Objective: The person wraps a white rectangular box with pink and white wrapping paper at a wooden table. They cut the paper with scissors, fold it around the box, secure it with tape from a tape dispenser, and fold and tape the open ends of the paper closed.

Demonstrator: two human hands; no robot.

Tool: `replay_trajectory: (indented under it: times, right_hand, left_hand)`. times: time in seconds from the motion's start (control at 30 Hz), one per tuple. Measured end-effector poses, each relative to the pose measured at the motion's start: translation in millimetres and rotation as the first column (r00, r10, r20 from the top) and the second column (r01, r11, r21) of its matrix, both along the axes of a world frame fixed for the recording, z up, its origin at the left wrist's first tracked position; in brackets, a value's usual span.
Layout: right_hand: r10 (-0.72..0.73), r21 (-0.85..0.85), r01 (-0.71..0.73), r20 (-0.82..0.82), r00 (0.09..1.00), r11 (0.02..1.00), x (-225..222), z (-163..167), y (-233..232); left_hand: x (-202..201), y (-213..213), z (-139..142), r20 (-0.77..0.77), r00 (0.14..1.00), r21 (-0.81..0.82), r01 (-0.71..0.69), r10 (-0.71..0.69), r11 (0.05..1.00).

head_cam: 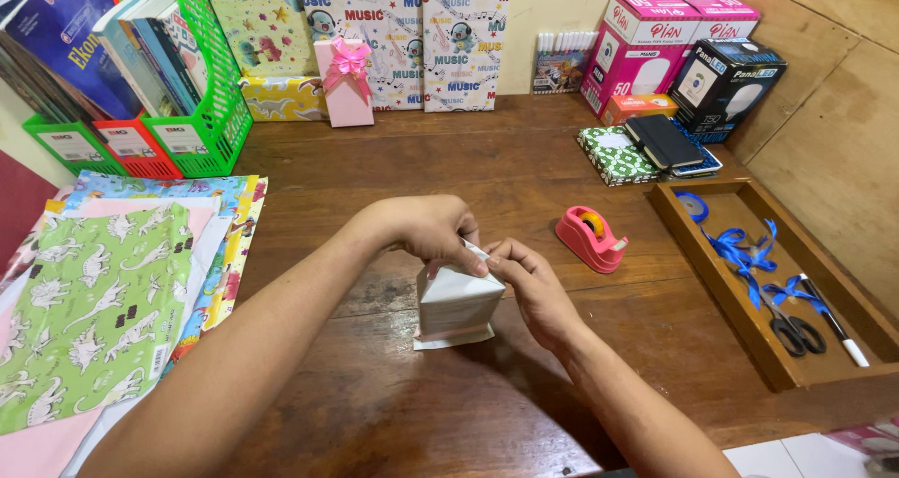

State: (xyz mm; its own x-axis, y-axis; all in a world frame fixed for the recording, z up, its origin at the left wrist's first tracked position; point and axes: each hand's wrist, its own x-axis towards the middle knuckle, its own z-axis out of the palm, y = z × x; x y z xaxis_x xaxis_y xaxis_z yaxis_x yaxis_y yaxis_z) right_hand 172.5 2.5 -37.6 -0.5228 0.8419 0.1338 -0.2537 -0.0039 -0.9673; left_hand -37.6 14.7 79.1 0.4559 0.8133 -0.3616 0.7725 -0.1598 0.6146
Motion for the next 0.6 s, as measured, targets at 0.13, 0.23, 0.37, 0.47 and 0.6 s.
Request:
replay_trajectory:
  times: [0.13, 0.23, 0.37, 0.47, 0.6]
  right_hand:
    - [0.067, -0.09, -0.077, -0.11, 0.992, 0.993, 1.6, -5.0, -2.6]
    - [0.069, -0.073, -0.081, -0.153, 0.986, 0.994, 3.2, -8.1, 0.7]
    - [0.081, -0.085, -0.1, -0.208, 0.975, 0.991, 3.5, -12.2, 3.1]
    - [0.035, -0.076, -0.051, -0.205, 0.978, 0.996, 0.7, -13.9, 4.8]
    - [0.006, -0.012, -0.009, -0.184, 0.983, 1.0, -3.7, -15.1, 5.8]
  left_hand:
    - [-1.3, 3.0, -3.3, -0.011, 1.0, 0.003, -0.022, 0.022, 1.0]
    - [-2.3, 3.2, -5.5, 0.097, 0.995, -0.07, -0.023, 0.03, 0.997]
    - [-9.9, 0.6, -5.4, 0.235, 0.971, -0.196, 0.011, 0.036, 0.981]
    - [-15.1, -1.0, -2.2, 0.257, 0.966, -0.115, 0.033, -0.003, 0.993]
    - [-14.3, -6.5, 2.7, 0.185, 0.982, 0.081, 0.012, -0.027, 0.997]
